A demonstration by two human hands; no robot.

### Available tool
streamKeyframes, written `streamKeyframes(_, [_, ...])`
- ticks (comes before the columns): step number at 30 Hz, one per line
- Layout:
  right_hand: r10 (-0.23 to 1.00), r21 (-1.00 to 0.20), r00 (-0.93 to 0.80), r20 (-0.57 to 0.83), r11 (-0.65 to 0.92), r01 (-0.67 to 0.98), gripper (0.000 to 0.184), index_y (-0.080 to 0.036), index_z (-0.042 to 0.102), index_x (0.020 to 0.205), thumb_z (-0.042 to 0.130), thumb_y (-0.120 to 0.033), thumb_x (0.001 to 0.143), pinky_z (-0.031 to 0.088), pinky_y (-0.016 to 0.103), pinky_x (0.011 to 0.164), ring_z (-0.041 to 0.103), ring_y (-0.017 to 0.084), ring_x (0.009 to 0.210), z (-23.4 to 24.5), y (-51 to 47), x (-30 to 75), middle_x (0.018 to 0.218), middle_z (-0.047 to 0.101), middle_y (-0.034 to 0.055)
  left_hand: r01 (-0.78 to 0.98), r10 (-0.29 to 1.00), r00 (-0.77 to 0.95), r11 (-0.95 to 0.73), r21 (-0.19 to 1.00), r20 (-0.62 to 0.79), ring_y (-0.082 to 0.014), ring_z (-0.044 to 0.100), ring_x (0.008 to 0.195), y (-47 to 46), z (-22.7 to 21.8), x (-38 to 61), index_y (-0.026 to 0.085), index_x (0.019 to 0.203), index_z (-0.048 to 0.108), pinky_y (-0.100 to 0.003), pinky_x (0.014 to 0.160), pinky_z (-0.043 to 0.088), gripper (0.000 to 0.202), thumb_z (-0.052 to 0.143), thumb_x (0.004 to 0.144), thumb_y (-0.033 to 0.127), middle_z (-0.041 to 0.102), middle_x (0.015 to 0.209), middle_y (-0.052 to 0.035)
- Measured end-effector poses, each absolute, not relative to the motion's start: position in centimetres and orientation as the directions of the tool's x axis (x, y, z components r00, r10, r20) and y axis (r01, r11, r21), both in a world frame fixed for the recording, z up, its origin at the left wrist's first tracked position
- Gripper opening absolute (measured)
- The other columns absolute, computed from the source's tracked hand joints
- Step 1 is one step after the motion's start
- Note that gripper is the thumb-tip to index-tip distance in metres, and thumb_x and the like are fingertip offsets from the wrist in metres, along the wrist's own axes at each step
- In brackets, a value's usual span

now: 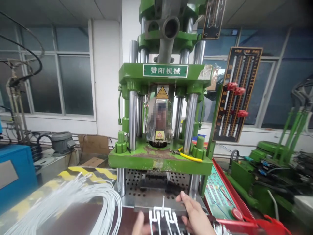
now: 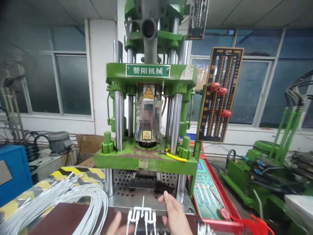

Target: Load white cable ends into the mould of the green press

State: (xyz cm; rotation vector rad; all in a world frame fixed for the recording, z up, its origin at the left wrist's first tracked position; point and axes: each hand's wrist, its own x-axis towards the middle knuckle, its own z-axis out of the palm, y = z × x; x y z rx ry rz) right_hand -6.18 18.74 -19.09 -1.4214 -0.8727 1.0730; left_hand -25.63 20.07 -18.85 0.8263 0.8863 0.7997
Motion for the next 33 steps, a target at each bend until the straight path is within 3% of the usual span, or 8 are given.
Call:
streamKeyframes(3, [0.96, -0.999, 0.277, -0.042, -0.046, 0.007, 0.047, -0.019, 0.058, 0.078, 0.046, -0.065, 0.078, 0.025, 0.014, 0.036, 0.032, 0.003, 0.037, -17.5, 14.9, -6.6, 0.055, 0.04, -0.0065, -0.355, 0.907, 0.28, 0.402, 0.844, -0.315, -0.0047, 0.023, 0.027, 16.8, -17.2, -25.6, 0.017, 0.047, 0.05, -0.021, 0.035, 0.011, 0.061, 0.047, 0.066, 0.075, 0.027, 0.028, 0.0065])
streamKeyframes(6, [0.975, -0.974, 0.192, 0.116, 0.074, 0.212, 0.043, -0.02, 0.061, 0.084, 0.04, -0.058, 0.085, 0.043, 0.02, 0.046, 0.047, 0.009, 0.049, -15.5, 12.4, -6.0, 0.063, 0.049, -0.0026, -0.428, 0.964, 0.125, 0.266, 0.864, -0.235, -0.0028, 0.014, 0.031, 14.6, -15.1, -24.8, 0.014, 0.068, 0.061, -0.02, 0.038, 0.007, 0.044, 0.062, 0.067, 0.058, 0.027, 0.03, 0.0105])
streamKeyframes(8, [0.949, -0.857, 0.096, 0.301, 0.225, 0.463, 0.034, -0.022, 0.062, 0.093, 0.042, -0.048, 0.087, 0.051, 0.027, 0.068, 0.058, 0.017, 0.074, -13.9, 11.0, -5.4, 0.08, 0.059, 0.0029, -0.389, 0.98, 0.098, 0.196, 0.9, -0.171, -0.0037, 0.017, 0.034, 14.1, -14.4, -24.4, 0.013, 0.076, 0.063, -0.02, 0.039, 0.012, 0.039, 0.064, 0.069, 0.051, 0.028, 0.032, 0.0106])
streamKeyframes(11, [0.868, -0.534, -0.173, 0.466, 0.432, 0.727, 0.027, -0.028, 0.055, 0.112, 0.048, -0.031, 0.087, 0.046, 0.03, 0.09, 0.053, 0.02, 0.105, -11.9, 9.0, -4.6, 0.111, 0.058, 0.0044, -0.287, 0.99, 0.103, 0.127, 0.949, -0.101, -0.0055, 0.022, 0.036, 14.1, -14.4, -24.2, 0.011, 0.079, 0.064, -0.021, 0.041, 0.016, 0.04, 0.061, 0.071, 0.05, 0.03, 0.033, 0.0094])
streamKeyframes(16, [0.786, -0.183, -0.366, 0.499, 0.508, 0.842, 0.049, -0.029, 0.05, 0.12, 0.055, -0.013, 0.074, 0.052, 0.031, 0.085, 0.057, 0.02, 0.1, -11.3, 7.6, -4.8, 0.112, 0.06, 0.0019, -0.151, 0.995, 0.096, 0.049, 0.987, -0.035, -0.0069, 0.023, 0.039, 14.0, -14.3, -23.6, 0.011, 0.082, 0.064, -0.022, 0.045, 0.019, 0.041, 0.056, 0.076, 0.051, 0.028, 0.035, 0.0094])
streamKeyframes(23, [0.637, 0.078, -0.416, 0.649, 0.488, 0.869, 0.046, -0.018, 0.053, 0.113, 0.047, -0.011, 0.067, 0.055, 0.047, 0.079, 0.065, 0.024, 0.081, -13.0, 8.5, -5.4, 0.094, 0.068, 0.0059, -0.029, 0.99, 0.14, -0.015, 0.999, 0.018, -0.0076, 0.026, 0.039, 14.0, -14.5, -23.0, 0.011, 0.081, 0.064, -0.024, 0.046, 0.021, 0.044, 0.05, 0.08, 0.052, 0.03, 0.036, 0.0085])
streamKeyframes(28, [0.639, 0.083, -0.417, 0.646, 0.484, 0.871, 0.052, -0.012, 0.048, 0.116, 0.042, -0.008, 0.065, 0.056, 0.039, 0.08, 0.067, 0.022, 0.075, -13.4, 8.4, -4.5, 0.086, 0.071, 0.007, -0.006, 0.982, 0.191, 0.014, 1.0, -0.013, -0.0073, 0.026, 0.036, 14.6, -15.6, -23.3, 0.011, 0.082, 0.064, -0.024, 0.043, 0.018, 0.048, 0.049, 0.079, 0.056, 0.03, 0.034, 0.0082])
streamKeyframes(33, [0.763, -0.054, -0.332, 0.555, 0.431, 0.901, 0.07, -0.019, 0.033, 0.131, 0.06, -0.023, 0.067, 0.057, 0.038, 0.079, 0.062, 0.027, 0.099, -12.5, 7.8, -3.9, 0.116, 0.062, 0.0089, 0.017, 0.984, 0.177, 0.01, 1.0, -0.013, -0.007, 0.025, 0.036, 14.6, -15.8, -22.7, 0.011, 0.081, 0.062, -0.023, 0.043, 0.017, 0.049, 0.047, 0.079, 0.058, 0.03, 0.033, 0.0083])
